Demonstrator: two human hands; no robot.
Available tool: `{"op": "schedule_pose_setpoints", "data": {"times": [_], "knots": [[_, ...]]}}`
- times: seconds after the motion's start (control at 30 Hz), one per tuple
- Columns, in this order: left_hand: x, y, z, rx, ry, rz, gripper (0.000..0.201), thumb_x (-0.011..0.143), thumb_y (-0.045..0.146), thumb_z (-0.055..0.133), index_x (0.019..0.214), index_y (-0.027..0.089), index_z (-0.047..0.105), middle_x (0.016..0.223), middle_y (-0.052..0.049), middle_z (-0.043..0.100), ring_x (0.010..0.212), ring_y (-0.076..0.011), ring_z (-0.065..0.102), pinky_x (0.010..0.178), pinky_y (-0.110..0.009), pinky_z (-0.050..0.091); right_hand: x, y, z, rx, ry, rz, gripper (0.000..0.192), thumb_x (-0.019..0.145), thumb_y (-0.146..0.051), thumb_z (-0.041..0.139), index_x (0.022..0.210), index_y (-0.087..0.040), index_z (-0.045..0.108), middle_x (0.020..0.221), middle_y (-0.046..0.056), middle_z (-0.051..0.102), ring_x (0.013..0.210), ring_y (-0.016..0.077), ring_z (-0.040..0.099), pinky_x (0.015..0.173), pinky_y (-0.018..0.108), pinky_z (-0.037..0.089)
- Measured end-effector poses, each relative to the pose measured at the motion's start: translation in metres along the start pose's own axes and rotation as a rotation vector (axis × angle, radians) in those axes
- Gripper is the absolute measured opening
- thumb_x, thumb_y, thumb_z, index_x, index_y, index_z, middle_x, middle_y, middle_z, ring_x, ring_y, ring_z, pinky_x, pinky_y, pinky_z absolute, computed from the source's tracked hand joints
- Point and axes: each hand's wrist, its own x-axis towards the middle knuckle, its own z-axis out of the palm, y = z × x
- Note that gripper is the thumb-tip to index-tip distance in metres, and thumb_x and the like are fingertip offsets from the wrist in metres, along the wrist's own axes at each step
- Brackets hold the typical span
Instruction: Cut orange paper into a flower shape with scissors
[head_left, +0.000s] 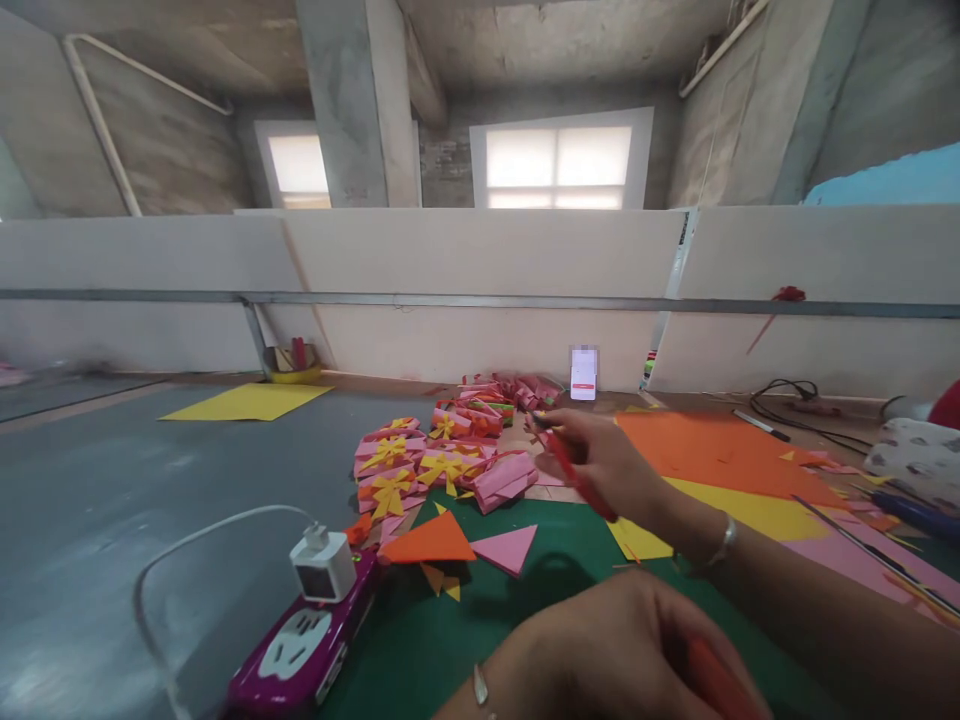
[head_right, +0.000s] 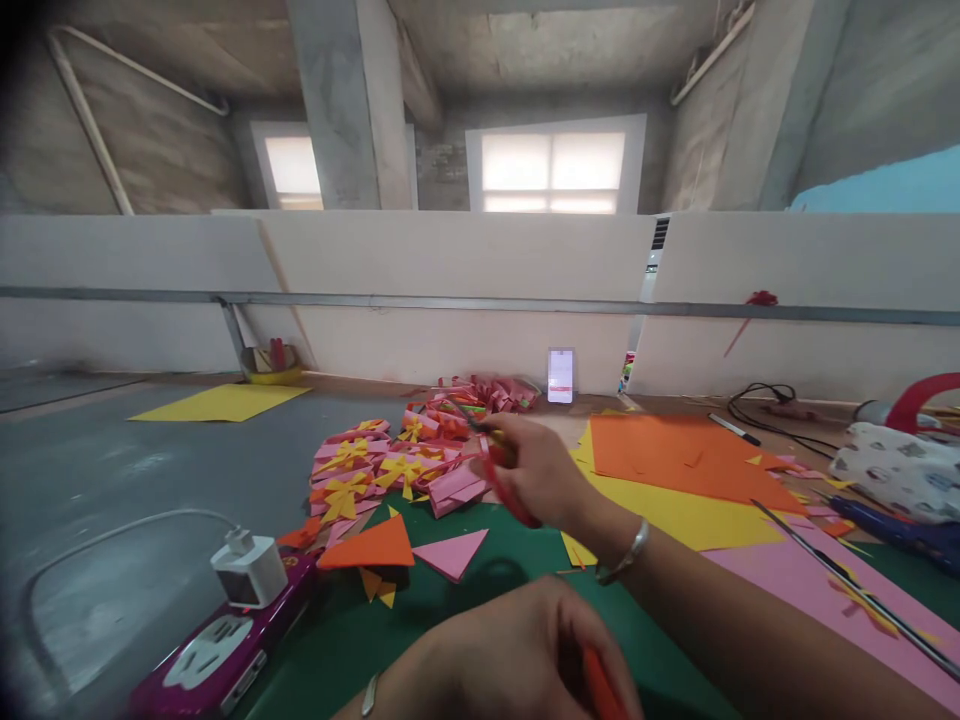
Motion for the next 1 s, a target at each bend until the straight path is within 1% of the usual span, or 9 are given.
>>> {"op": "schedule_pose_setpoints", "data": {"times": [0.13,0.17,0.2,0.33,0.47,0.6,0.7,0.83,1.0], "knots": [[0.016,0.004,-0.004,-0.305,0.544,0.141,0.040,0.037,0.015,0.085,0.074,0.013,0.069,0.065,-0.003,0.069,0.058,-0.0142,0.061,0.059,-0.025,0.047,-0.036,0.034,-0.044,0.082,0.088,0.224,0.046,0.082,-0.046,0.055,0.113,-0.012,0.055,0.074,0.003,0.059,0.059,0.0124,0.050,0.052,0.024,0.040],[0.019,0.003,-0.007,-0.376,0.650,0.187,0.041,0.038,0.014,0.085,0.075,0.012,0.068,0.065,-0.004,0.069,0.057,-0.0137,0.060,0.058,-0.024,0.046,-0.049,0.037,-0.052,0.091,0.094,0.274,0.045,0.082,-0.048,0.054,0.110,-0.012,0.056,0.071,0.002,0.057,0.056,0.0113,0.048,0.049,0.023,0.039],[0.022,0.002,-0.011,-0.404,0.696,0.213,0.041,0.041,0.016,0.084,0.078,0.013,0.067,0.066,-0.003,0.069,0.056,-0.0128,0.060,0.058,-0.024,0.045,-0.061,0.038,-0.057,0.098,0.087,0.317,0.045,0.082,-0.050,0.055,0.107,-0.013,0.058,0.070,0.001,0.055,0.054,0.0105,0.046,0.048,0.022,0.038],[0.026,0.000,-0.024,-0.391,0.763,0.254,0.042,0.047,0.019,0.084,0.084,0.013,0.066,0.064,-0.001,0.067,0.054,-0.0103,0.056,0.055,-0.021,0.041,-0.097,0.035,-0.056,0.196,0.003,0.459,0.035,0.075,-0.043,0.067,0.096,-0.016,0.061,0.069,-0.002,0.053,0.058,0.0101,0.045,0.051,0.022,0.036],[0.024,0.001,-0.021,-0.348,0.814,0.254,0.037,0.050,0.016,0.083,0.082,0.014,0.065,0.069,-0.002,0.069,0.057,-0.0099,0.057,0.056,-0.020,0.040,-0.107,0.035,-0.041,0.433,0.020,0.507,0.029,0.069,-0.024,0.071,0.094,-0.016,0.059,0.067,-0.004,0.055,0.057,0.0089,0.045,0.051,0.021,0.034],[0.025,-0.004,-0.015,-0.335,0.744,0.230,0.033,0.050,0.017,0.084,0.075,0.015,0.063,0.065,-0.001,0.066,0.062,-0.0140,0.060,0.063,-0.024,0.043,-0.109,0.037,-0.029,0.618,0.050,0.449,0.030,0.066,-0.013,0.069,0.094,-0.016,0.058,0.071,-0.003,0.061,0.057,0.0085,0.049,0.052,0.020,0.037],[0.024,-0.009,-0.013,-0.355,0.655,0.201,0.029,0.054,0.019,0.083,0.074,0.016,0.062,0.067,-0.002,0.065,0.063,-0.0156,0.060,0.064,-0.027,0.043,-0.110,0.034,-0.022,0.685,0.095,0.424,0.025,0.065,-0.013,0.070,0.087,-0.015,0.058,0.061,-0.006,0.056,0.051,0.0069,0.045,0.048,0.020,0.034],[0.022,-0.009,-0.014,-0.333,0.663,0.175,0.025,0.057,0.020,0.081,0.074,0.014,0.065,0.068,-0.004,0.066,0.063,-0.0147,0.059,0.065,-0.026,0.043,-0.108,0.029,-0.023,0.640,0.113,0.495,0.027,0.061,-0.013,0.073,0.084,-0.014,0.059,0.057,-0.007,0.053,0.048,0.0066,0.041,0.045,0.019,0.030],[0.021,-0.004,-0.017,-0.370,0.738,0.217,0.026,0.055,0.019,0.083,0.075,0.014,0.067,0.066,-0.003,0.067,0.061,-0.0108,0.058,0.059,-0.019,0.042,-0.110,0.029,-0.036,0.433,0.001,0.457,0.024,0.068,-0.016,0.068,0.090,-0.015,0.059,0.066,-0.004,0.054,0.058,0.0088,0.042,0.052,0.021,0.033]]}}
